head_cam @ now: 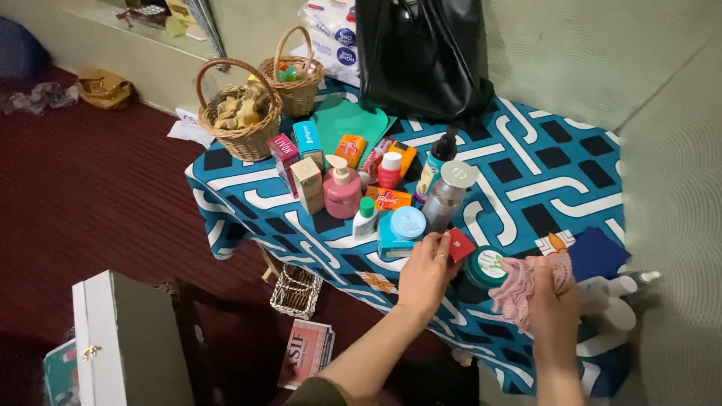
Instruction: Sorting through a stack of documents and placing them into a white storage box
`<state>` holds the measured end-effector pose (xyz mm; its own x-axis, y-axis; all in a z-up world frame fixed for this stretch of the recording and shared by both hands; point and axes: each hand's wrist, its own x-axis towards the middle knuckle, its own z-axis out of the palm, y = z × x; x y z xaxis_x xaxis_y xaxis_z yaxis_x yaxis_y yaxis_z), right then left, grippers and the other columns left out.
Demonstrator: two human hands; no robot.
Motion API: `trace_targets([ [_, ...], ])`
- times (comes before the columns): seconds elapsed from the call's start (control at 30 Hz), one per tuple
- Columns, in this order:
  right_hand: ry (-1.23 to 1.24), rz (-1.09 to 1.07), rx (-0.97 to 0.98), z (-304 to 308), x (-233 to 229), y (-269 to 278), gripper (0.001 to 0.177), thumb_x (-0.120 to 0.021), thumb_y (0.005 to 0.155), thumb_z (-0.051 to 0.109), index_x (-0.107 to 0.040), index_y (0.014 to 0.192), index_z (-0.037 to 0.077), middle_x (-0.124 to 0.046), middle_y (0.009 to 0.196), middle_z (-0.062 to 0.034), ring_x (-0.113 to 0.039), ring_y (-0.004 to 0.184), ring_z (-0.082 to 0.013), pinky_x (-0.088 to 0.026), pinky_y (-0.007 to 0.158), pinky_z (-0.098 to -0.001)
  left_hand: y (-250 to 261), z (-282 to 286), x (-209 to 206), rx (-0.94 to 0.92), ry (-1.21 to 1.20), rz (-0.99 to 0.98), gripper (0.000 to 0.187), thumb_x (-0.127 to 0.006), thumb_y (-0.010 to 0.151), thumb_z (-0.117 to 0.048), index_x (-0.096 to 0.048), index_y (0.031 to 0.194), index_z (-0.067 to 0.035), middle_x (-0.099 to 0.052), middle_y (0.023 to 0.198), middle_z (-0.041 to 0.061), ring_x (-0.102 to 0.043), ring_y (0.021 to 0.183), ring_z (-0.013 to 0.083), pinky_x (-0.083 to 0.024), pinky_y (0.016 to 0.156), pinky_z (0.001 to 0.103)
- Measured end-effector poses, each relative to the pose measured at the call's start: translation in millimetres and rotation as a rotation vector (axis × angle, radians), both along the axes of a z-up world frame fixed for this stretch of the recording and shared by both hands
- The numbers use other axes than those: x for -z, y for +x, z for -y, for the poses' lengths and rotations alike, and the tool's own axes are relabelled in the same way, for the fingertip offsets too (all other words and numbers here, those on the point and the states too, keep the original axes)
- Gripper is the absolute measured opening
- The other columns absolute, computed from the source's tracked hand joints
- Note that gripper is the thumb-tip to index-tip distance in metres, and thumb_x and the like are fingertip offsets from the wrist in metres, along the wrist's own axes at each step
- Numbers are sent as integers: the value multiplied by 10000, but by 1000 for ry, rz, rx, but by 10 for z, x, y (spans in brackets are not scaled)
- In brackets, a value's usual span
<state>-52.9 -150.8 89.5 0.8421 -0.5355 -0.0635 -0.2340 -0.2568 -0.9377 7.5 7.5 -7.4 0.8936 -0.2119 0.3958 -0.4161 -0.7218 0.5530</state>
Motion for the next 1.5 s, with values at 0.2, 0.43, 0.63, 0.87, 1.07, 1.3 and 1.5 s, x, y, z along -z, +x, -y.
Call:
trace_targets([
  [0.2,-24,46,-33,-225,-138,-55,318,-465,1108,339,-623,1012,81,-672,982,-95,-628,944,-206,-440,766,-371,-194,-218,-19,41,-21,84,728,-796,856,-154,-448,1475,7,-520,1359,243,-579,1089,413,-544,825,493],
  [0.43,392,78,-448,-1188,498,412,430,-476,1068,324,-681,1267,2,-721,1207,-161,-689,1064,-240,-542,952,-359,-1211,-2019,-96,190,-29,166,590,-578,964,17,-423,1519,-107,-612,1313,217,-626,1058,388,-503,904,443],
  [0.63,518,-463,-734,-3016,545,256,687,-375,992,472,-532,1464,-2,-618,1462,-143,-579,1342,-219,-405,1164,-382,-2616,-3890,162,-612,-37,170,388,-656,966,-93,-617,1351,-117,-652,1227,143,-636,1090,305,-513,979,382],
  [0.87,513,-739,-961,-5070,935,-252,603,-387,1032,423,-557,1452,26,-619,1471,-145,-589,1325,-250,-417,1145,-394,-4068,-5451,1339,-1321,-284,-249,367,-709,882,-180,-712,1249,-186,-605,1114,69,-647,934,228,-509,925,369],
  [1.07,603,-880,-991,-6606,1490,-676,458,-460,1072,289,-640,1266,-85,-696,1290,-259,-653,1172,-337,-486,1029,-433,-4414,-6327,2350,-1331,-392,-504,395,-737,824,-157,-727,1218,-134,-659,1137,105,-711,956,251,-533,973,336],
  [1.3,473,-883,-992,-7755,2261,-957,482,-612,975,204,-564,1382,-49,-672,1291,-227,-663,1130,-339,-500,1022,-539,-3840,-7076,3281,-1208,-387,-736,374,-719,831,-146,-711,1204,-118,-612,1224,133,-632,1151,377,-521,995,454],
  [1.5,343,-771,-941,-7875,2592,-975,386,-549,989,149,-632,1311,-47,-711,1245,-214,-676,1066,-317,-527,943,-430,-3234,-7324,3873,-1097,-411,-713,589,-741,756,-114,-605,1330,-127,-483,1444,148,-478,1294,399,-447,1076,510],
])
